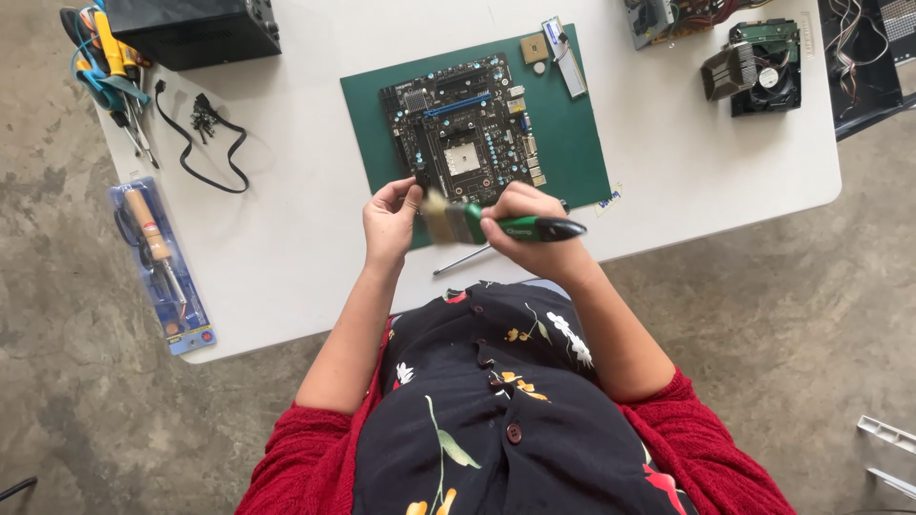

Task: The person is using a screwdriver to remove or tighten screws on a computer motherboard and a brush to clean dust off the components.

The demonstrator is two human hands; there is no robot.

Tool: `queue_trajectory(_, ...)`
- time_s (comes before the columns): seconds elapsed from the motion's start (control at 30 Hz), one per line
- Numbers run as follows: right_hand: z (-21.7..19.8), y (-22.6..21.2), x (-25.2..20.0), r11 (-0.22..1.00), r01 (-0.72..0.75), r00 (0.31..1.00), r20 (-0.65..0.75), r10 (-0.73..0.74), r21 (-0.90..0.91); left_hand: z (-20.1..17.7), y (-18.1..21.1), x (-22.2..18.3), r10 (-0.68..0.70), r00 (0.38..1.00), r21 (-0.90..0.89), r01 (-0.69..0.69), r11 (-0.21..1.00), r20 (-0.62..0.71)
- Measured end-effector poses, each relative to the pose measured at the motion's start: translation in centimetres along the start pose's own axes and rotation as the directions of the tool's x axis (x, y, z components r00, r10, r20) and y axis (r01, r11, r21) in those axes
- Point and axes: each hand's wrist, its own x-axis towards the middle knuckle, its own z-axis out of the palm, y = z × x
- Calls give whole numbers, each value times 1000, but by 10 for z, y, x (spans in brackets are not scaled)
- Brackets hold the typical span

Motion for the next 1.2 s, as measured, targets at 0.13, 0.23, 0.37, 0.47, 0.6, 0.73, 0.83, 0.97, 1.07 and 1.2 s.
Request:
queue_trajectory(0.13, -1, 5, 0, 1000, -5, 992, -124, 8, 26, 3, 0, -4, -17, 1000, 10, 17, 1000, 14)
queue_trajectory(0.23, -2, 2, 2, 1000, 17, 999, -41, -16, 5, 4, 1, 1, 17, 1000, 5, -17, 1000, -1)
queue_trajectory(0.37, -2, 6, 0, 999, -23, 996, -80, 25, 36, 4, -2, 4, 8, 1000, 16, -9, 1000, 11)
queue_trajectory(0.47, -4, -4, 0, 999, -15, 999, -48, 17, 43, 2, -9, 5, 19, 1000, 19, -20, 1000, 9)
queue_trajectory(0.6, -19, 3, 0, 997, 23, 988, -153, -11, 73, 14, 12, -8, 13, 1000, 20, -13, 1000, 14)
queue_trajectory(0.73, -12, -10, 0, 997, 77, 982, -172, -77, -7, 19, 3, -10, 18, 1000, -6, -17, 1000, 22)
queue_trajectory(0.83, -18, -26, -1, 997, -75, 996, 37, 75, -7, 13, -4, -9, 14, 1000, -10, -14, 1000, 11)
queue_trajectory(0.97, -16, -15, -2, 999, -32, 997, -77, 30, -31, 16, 0, -18, 15, 999, -6, -14, 1000, 34)
queue_trajectory(1.07, -17, -19, -1, 997, -59, 998, -19, 58, -45, 17, -2, -16, 17, 999, -12, -17, 1000, 39)
queue_trajectory(1.2, -17, -7, -5, 999, -52, 993, -105, 51, -9, 19, -1, -18, 16, 995, -32, -13, 999, 98)
